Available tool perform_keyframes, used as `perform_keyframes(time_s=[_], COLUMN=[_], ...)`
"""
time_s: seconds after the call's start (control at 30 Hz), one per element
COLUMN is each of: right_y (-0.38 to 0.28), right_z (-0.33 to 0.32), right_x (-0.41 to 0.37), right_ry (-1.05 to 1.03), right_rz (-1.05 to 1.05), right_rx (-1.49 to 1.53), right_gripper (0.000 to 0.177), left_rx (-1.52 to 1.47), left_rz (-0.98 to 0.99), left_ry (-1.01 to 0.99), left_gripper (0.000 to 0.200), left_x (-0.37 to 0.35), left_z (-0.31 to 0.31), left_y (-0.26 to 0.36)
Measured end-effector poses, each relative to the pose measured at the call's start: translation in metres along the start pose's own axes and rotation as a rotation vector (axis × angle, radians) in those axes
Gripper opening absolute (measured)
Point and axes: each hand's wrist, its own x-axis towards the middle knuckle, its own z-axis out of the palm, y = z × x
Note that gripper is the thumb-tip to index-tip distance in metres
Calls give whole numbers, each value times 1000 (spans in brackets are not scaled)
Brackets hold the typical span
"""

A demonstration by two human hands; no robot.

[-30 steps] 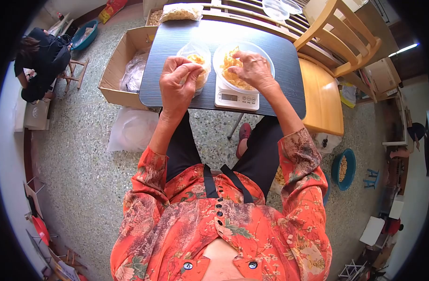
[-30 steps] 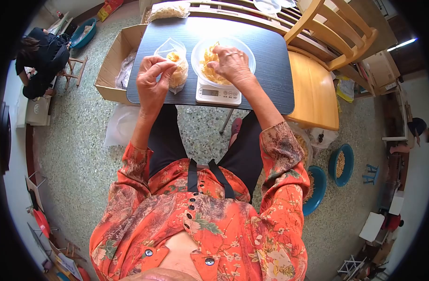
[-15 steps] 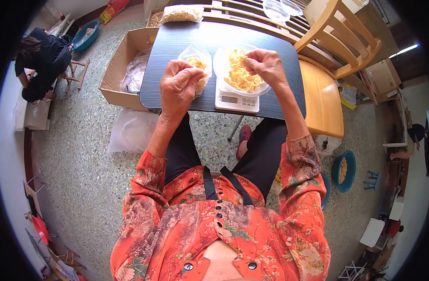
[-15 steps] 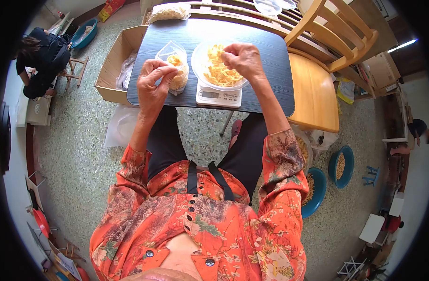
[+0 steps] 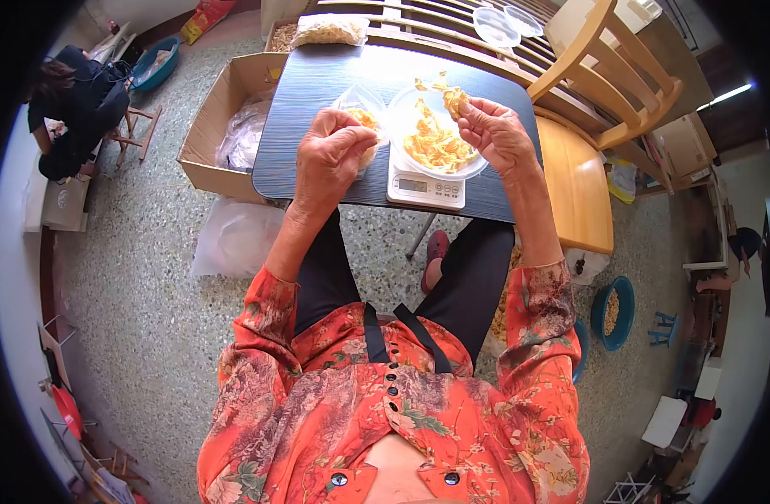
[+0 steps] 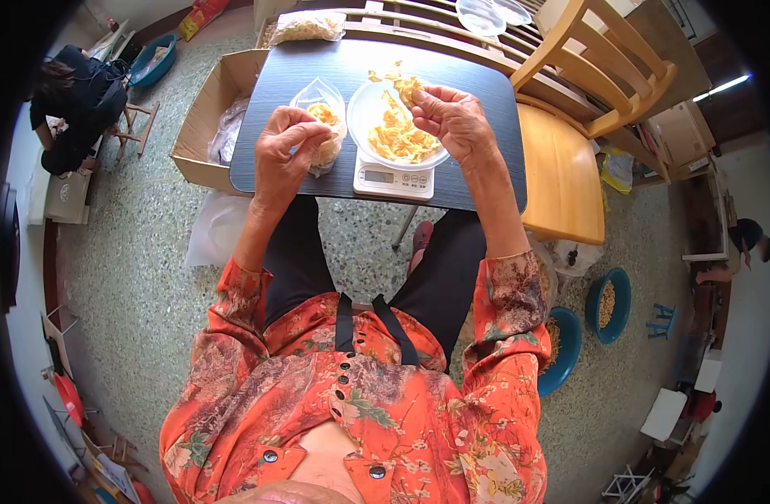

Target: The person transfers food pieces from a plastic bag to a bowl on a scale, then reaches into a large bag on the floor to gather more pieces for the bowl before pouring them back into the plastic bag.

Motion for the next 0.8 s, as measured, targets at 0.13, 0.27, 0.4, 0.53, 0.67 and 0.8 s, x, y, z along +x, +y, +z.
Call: perform_keyframes(time_s=[0.13,0.27,0.4,0.53,0.67,0.8], right_y=[-16,-4,26,28,22,32], right_z=[49,103,121,125,130,132], right_x=[-11,-4,20,28,33,42], right_ry=[-35,-50,-143,-292,-425,-330], right_rz=[-220,-573,-814,-762,-814,-816], right_rx=[-435,-1060,-1305,-1577,-1632,-1667], right_gripper=[18,15,11,7,6,3], left_rx=[-13,15,12,-17,-29,-37], left_rz=[18,42,18,39,52,38], left_ry=[-27,-4,15,63,98,85], left_gripper=[15,13,15,12,14,15], left_x=[1,-2,-8,-12,-12,-11], left_z=[-2,-5,-10,-10,-10,-8], left_y=[-2,-3,-5,-8,-7,-9])
